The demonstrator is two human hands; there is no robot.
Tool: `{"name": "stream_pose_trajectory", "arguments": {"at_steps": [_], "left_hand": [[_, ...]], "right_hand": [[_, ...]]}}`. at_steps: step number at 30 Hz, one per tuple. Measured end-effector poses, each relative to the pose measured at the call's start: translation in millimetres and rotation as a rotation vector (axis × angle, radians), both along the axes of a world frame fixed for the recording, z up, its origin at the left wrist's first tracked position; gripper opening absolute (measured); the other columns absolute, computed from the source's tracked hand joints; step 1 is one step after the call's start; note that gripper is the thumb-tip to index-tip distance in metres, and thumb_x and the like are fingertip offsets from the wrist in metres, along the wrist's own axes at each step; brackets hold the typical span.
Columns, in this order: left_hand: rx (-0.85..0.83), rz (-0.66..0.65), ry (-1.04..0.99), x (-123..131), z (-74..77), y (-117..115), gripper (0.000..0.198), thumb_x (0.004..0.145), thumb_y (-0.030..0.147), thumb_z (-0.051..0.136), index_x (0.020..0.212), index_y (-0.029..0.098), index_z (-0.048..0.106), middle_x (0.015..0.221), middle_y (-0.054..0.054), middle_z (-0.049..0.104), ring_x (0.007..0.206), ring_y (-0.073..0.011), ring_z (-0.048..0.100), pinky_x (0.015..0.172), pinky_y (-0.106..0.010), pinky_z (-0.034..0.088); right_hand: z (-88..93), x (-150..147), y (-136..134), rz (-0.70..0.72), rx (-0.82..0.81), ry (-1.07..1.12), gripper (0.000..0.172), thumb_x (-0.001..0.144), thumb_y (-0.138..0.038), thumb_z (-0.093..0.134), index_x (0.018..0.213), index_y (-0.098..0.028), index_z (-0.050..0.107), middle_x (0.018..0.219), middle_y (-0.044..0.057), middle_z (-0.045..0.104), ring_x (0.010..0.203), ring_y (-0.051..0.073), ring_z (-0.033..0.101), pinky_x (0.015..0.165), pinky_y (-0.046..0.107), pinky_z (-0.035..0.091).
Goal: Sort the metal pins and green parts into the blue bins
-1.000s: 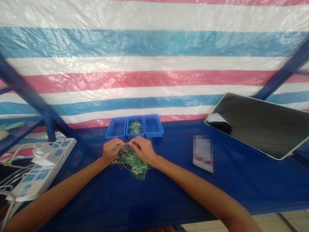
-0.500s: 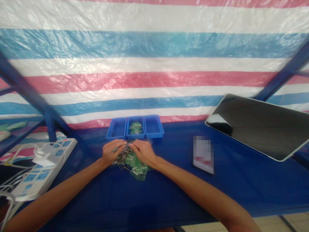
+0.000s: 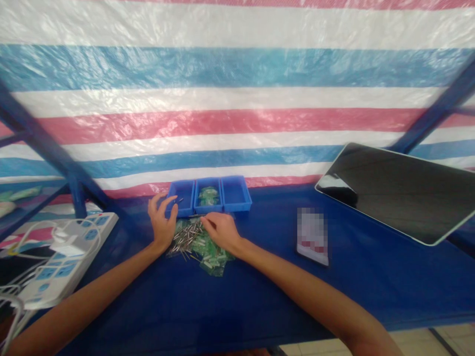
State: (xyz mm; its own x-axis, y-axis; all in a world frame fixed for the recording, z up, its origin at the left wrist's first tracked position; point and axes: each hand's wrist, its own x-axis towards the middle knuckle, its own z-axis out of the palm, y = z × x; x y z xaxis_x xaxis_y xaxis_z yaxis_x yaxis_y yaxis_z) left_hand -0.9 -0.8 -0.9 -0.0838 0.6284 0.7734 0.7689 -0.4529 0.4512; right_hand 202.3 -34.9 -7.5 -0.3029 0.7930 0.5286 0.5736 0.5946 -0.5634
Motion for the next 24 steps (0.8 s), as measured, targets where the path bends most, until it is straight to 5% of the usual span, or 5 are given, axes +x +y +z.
{"name": "stream_pose_trajectory", "arguments": {"at_steps": [9, 17, 24], "left_hand": [[0.078, -0.253, 0.055, 3, -2.3, -10, 0.019, 0.085, 0.015, 0.049, 0.088, 0.02, 0.066, 0.106, -0.007, 0.056, 0.112, -0.0221, 0.049, 0.1, -0.044, 0.039], [0.092, -0.424, 0.082, 0, -6.8, -10, 0.029, 0.08, 0.004, 0.042, 0.079, 0.02, 0.066, 0.082, -0.004, 0.056, 0.097, -0.0196, 0.054, 0.089, -0.041, 0.046], [0.031, -0.522, 0.105, 2, -8.3, -9, 0.031, 0.08, 0.003, 0.038, 0.08, 0.018, 0.065, 0.084, -0.005, 0.059, 0.089, -0.0168, 0.056, 0.081, -0.034, 0.047]], "right_hand": [[6.2, 0, 1, -0.022, -0.054, -0.219, 0.004, 0.08, -0.022, 0.063, 0.078, -0.02, 0.065, 0.076, 0.0, 0.06, 0.067, 0.013, 0.056, 0.062, 0.024, 0.038], [11.3, -5, -7, -0.007, -0.062, -0.328, 0.024, 0.08, -0.041, 0.064, 0.07, -0.019, 0.063, 0.072, 0.001, 0.059, 0.064, 0.013, 0.055, 0.057, 0.025, 0.034], [5.8, -7, -8, -0.019, -0.047, -0.395, 0.011, 0.08, -0.026, 0.063, 0.07, -0.019, 0.062, 0.073, 0.002, 0.061, 0.066, 0.015, 0.057, 0.057, 0.025, 0.034]]}}
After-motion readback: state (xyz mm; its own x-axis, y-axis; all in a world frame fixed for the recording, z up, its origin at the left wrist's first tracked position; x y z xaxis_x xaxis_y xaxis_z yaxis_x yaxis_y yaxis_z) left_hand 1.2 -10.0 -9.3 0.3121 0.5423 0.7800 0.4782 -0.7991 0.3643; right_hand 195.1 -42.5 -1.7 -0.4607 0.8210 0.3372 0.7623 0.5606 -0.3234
